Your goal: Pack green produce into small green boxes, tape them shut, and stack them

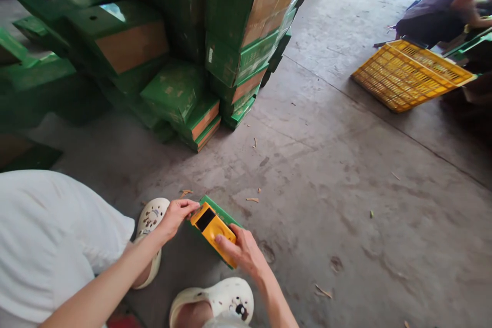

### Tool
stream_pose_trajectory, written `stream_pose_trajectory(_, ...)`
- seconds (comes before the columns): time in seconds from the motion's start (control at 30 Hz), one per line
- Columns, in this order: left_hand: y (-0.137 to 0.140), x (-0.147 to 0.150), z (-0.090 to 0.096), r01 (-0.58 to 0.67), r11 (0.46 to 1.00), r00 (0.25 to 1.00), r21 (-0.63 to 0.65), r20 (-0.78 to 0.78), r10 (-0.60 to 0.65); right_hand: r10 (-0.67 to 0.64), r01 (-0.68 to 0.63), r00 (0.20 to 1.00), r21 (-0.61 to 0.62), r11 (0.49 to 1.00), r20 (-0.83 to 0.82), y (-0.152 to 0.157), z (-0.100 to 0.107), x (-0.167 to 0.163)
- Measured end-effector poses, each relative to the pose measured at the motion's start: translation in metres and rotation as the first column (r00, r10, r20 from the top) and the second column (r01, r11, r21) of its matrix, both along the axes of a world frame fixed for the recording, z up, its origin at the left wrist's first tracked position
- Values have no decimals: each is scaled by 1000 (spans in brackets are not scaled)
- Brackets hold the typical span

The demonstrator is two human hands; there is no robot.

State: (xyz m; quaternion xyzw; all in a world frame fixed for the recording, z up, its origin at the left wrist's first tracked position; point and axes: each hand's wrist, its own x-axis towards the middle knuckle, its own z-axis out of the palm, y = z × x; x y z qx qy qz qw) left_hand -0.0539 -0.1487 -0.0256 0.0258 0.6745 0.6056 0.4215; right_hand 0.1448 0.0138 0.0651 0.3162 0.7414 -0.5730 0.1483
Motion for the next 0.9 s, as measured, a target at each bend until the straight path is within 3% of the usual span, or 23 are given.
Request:
stream_pose_trajectory(0.23, -6, -32, -21, -146, 987, 981, -60, -140, 137, 34, -46, 991, 95, 994, 131, 1, 7, 4)
stream_pose_trajectory(0.57, -18, -39, -58, -212, 970, 965, -122, -183, 188, 171, -257, 938, 274, 927, 300, -3, 9, -38)
stream_pose_trajectory(0.9, 0, -10, -97, -133, 974, 986, -183, -120, 112, 162, -311, 893, 314, 897, 420, -11, 23, -53)
